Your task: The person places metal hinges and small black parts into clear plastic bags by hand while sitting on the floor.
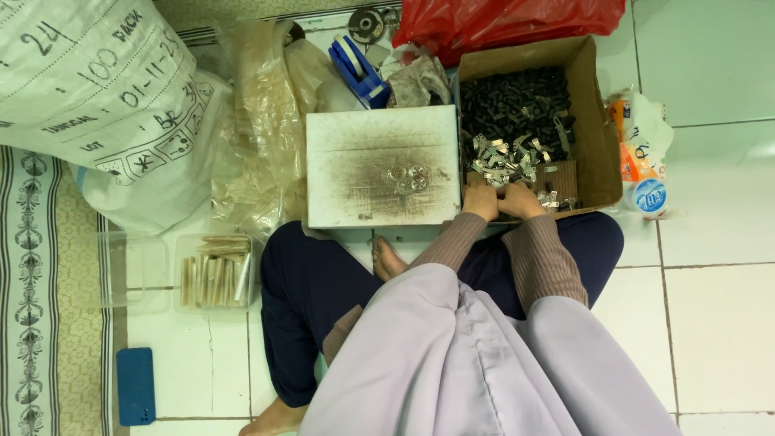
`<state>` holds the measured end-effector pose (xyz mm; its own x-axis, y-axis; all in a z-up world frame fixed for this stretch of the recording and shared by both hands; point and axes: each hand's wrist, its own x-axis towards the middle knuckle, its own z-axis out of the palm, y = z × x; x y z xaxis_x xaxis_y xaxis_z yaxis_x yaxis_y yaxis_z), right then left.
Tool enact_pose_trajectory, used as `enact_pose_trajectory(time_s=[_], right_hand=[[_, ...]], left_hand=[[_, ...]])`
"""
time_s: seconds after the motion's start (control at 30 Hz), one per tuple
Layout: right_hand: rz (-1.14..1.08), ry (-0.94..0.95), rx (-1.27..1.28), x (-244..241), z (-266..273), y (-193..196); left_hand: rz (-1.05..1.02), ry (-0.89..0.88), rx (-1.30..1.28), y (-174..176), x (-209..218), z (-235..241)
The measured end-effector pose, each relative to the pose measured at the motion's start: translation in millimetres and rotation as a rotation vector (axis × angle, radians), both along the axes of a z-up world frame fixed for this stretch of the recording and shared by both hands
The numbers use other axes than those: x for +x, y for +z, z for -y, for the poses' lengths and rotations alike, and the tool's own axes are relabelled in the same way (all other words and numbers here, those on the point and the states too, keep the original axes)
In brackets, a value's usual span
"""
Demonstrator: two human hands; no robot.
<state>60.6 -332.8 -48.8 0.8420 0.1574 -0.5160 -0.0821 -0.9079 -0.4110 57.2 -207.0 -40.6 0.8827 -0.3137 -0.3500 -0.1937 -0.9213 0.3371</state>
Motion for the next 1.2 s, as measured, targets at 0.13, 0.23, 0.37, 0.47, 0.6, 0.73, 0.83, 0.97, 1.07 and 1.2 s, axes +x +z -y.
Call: enact_pose_trajectory(time_s=[0.13, 0.23, 0.37, 0.47, 0.6, 0.73, 0.83, 0.97, 1.07, 1.2], right_hand=[[-0.008, -0.053, 0.081, -0.7, -5.7, 20.0], [0.031, -0.087, 0.139, 0.7, -7.1, 28.7], [0.309, -0.214, 0.295, 2.4, -1.0, 29.8], [0.412, -0.353, 0.459, 2.4, 5.4, 27.4], [0.509, -0.470, 0.618, 2.5, 10.6, 23.4], [0.501, -0.599, 0.755, 2.9, 16.7, 19.2], [0.468, -0.587, 0.845, -4.2, 0.8, 62.5], [0.425, -0.493, 0.913, -9.3, -11.4, 80.2], [0.380, -0.510, 0.971, -8.0, -9.9, 71.2], [0.351, -0.619, 1.002, -7.0, -6.5, 66.4]], left_hand=[[0.026, 0.018, 0.011, -38.1, 4.1, 10.1], [-0.005, 0.061, -0.053, -60.2, 7.5, 14.0], [-0.092, 0.281, -0.450, 36.7, 2.1, -11.6], [-0.142, 0.393, -0.615, 43.8, 9.8, -17.0], [-0.166, 0.512, -0.813, 69.1, 7.9, -21.7], [-0.241, 0.651, -0.954, 73.7, 15.8, -30.9], [-0.174, 0.686, -1.063, 77.4, 14.9, -32.4], [-0.203, 0.669, -1.138, 91.0, 9.2, -36.3], [-0.235, 0.624, -1.119, 90.0, 9.0, -36.3], [-0.271, 0.588, -1.111, 88.1, 6.8, -35.1]])
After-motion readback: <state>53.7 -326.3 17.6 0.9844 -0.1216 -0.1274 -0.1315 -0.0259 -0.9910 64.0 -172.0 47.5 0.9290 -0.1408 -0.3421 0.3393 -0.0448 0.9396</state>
